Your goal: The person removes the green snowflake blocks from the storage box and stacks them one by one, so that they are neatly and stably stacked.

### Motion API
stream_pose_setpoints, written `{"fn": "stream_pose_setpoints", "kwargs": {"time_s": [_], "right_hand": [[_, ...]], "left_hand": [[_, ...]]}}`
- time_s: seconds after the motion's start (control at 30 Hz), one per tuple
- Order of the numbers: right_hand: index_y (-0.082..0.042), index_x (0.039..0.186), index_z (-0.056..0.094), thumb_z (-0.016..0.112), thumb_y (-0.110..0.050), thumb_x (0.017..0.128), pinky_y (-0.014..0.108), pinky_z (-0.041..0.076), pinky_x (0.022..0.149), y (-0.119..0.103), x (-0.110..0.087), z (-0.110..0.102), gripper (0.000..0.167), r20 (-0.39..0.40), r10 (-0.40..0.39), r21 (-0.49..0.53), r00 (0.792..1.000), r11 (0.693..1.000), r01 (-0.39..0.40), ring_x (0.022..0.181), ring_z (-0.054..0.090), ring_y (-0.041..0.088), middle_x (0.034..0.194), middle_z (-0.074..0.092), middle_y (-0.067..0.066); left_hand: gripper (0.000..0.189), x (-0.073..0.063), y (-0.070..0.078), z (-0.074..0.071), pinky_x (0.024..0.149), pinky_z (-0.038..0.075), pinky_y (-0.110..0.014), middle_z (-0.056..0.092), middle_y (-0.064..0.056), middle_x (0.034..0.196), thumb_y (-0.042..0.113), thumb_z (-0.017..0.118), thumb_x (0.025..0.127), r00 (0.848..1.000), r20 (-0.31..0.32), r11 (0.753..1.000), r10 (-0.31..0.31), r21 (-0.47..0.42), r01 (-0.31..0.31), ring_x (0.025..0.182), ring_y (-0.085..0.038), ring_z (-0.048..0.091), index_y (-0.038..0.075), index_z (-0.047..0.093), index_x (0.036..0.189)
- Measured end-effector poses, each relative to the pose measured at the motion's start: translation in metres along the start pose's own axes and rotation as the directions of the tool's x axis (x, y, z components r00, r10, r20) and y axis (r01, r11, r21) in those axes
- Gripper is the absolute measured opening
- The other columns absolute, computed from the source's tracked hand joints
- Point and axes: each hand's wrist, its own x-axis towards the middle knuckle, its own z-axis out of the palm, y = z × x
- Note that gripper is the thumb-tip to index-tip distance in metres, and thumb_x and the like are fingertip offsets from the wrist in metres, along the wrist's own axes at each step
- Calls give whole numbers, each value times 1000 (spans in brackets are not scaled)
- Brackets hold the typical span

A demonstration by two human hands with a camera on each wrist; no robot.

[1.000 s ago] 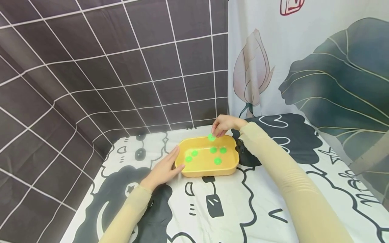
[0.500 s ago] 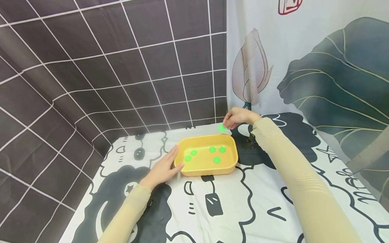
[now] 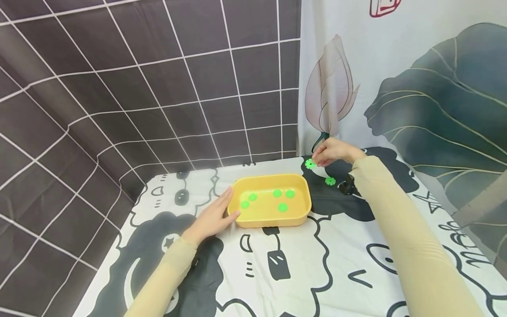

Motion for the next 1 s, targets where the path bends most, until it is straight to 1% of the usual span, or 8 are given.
{"fn": "stream_pose_setpoints", "kwargs": {"time_s": [0.13,0.27,0.43,0.57,0.73,0.9,1.0], "right_hand": [[12,107,67,71,-12,94,33,61,77,13,-7,-7,28,-28,30,12,999,999,-29,78,69,15,86,72,6],[15,109,67,70,-12,95,31,61,74,26,-12,-9,30,-42,47,25,998,999,-46,77,69,14,85,73,5],[17,112,65,69,-11,96,28,61,73,45,-15,-5,32,-56,77,77,995,994,-72,77,70,14,86,73,6],[17,115,64,67,-8,97,30,61,74,58,-17,1,31,-67,98,116,993,989,-90,80,70,16,91,74,9],[20,118,60,63,-4,98,31,61,74,67,-20,8,32,-101,117,165,988,981,-99,81,71,16,95,74,12],[23,117,57,61,-2,99,30,61,73,75,-21,11,31,-111,129,205,986,973,-104,76,70,11,92,74,11],[23,117,59,62,-2,98,29,61,71,78,-23,13,31,-118,145,213,982,970,-117,74,70,11,89,74,9]], "left_hand": [[84,2,1,-2,121,24,-38,18,-6,167,59,47,100,1000,-6,1000,5,5,-5,152,-21,21,4,24,159],[85,1,2,-3,121,25,-39,17,-5,167,61,46,100,1000,0,1000,-5,-2,5,152,-21,21,5,23,159],[85,0,3,-2,121,25,-38,16,-5,167,61,45,100,1000,12,1000,-14,-3,14,152,-21,21,6,22,160],[84,0,4,-2,121,24,-38,17,-6,168,61,45,100,1000,19,1000,-18,-5,18,152,-20,20,6,21,160],[84,0,4,-2,121,25,-38,17,-7,168,60,46,101,1000,18,1000,-18,-10,18,152,-21,21,6,22,160],[83,1,4,-1,121,24,-37,15,-4,168,60,45,101,1000,17,1000,-22,-3,22,152,-20,20,6,22,160],[83,1,4,-1,121,24,-37,15,-4,168,60,45,101,1000,17,1000,-22,-7,23,152,-20,20,6,22,160]]}}
